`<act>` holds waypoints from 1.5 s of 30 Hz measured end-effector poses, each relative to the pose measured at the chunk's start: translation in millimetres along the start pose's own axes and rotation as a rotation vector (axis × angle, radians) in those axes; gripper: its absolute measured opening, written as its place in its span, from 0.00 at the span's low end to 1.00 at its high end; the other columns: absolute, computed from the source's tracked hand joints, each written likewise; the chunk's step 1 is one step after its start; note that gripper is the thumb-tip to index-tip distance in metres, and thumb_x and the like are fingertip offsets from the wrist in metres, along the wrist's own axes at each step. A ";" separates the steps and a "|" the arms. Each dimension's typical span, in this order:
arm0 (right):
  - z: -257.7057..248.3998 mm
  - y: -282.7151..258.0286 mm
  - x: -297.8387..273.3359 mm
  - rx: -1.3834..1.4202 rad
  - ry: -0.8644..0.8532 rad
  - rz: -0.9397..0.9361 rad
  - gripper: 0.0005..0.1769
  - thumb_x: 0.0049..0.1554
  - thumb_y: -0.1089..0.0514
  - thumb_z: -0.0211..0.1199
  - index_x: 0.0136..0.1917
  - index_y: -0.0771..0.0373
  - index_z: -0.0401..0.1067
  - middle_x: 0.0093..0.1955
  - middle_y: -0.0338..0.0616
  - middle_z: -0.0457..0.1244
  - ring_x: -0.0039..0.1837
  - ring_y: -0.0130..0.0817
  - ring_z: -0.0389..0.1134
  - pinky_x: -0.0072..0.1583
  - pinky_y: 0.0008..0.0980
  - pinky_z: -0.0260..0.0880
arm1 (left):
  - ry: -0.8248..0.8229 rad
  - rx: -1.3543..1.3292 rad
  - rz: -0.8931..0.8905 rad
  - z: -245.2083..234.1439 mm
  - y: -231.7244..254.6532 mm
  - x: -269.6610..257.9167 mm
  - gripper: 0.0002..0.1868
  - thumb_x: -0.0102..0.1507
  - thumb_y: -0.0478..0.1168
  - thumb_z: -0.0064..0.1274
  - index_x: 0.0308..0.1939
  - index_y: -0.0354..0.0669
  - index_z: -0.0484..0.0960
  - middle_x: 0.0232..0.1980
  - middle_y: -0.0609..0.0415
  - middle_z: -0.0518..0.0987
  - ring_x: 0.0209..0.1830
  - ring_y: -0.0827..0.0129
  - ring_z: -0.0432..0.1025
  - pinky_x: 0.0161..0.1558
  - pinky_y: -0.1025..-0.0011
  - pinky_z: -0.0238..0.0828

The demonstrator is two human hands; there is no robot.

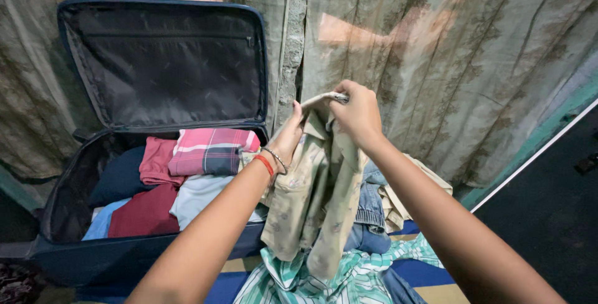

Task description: The person folds clothes and places them into an open suitcase, handling a gray shirt, a pink pair of pants, a plaid shirt, and patterned garments.

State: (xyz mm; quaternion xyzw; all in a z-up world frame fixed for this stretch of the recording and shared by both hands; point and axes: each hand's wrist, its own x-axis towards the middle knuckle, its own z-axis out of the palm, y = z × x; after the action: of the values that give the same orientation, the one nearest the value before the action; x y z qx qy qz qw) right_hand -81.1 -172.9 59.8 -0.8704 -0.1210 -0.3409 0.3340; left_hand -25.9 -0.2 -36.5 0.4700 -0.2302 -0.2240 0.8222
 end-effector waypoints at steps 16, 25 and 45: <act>3.8 82.3 -16.2 0.494 -0.360 0.642 0.40 0.65 0.30 0.61 0.49 0.77 0.71 0.40 0.52 0.65 0.42 0.43 0.65 0.44 0.40 0.67 | 0.303 -0.314 0.067 -38.6 37.8 0.9 0.16 0.59 0.43 0.50 0.45 0.37 0.82 0.41 0.47 0.84 0.37 0.57 0.80 0.44 0.60 0.78; 40.3 100.8 -62.5 0.809 -0.576 1.012 0.42 0.55 0.21 0.41 0.71 0.46 0.66 0.67 0.36 0.65 0.70 0.34 0.62 0.68 0.49 0.61 | 0.161 -0.384 0.098 -43.6 62.8 3.3 0.16 0.60 0.42 0.52 0.45 0.33 0.82 0.39 0.46 0.85 0.35 0.57 0.80 0.43 0.63 0.80; -20.3 88.5 -20.1 0.940 -0.311 0.634 0.18 0.52 0.63 0.68 0.57 0.64 0.74 0.54 0.46 0.72 0.53 0.32 0.74 0.56 0.31 0.76 | 0.262 0.128 -0.340 -82.5 75.1 -19.6 0.22 0.59 0.45 0.59 0.54 0.37 0.83 0.48 0.49 0.85 0.44 0.64 0.79 0.50 0.62 0.75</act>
State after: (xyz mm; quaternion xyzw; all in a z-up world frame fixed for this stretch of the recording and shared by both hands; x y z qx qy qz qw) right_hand -67.5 -252.2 13.1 -0.6625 -0.0404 -0.0026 0.7480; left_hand 18.5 100.9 -11.3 0.5784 -0.0527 -0.2815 0.7638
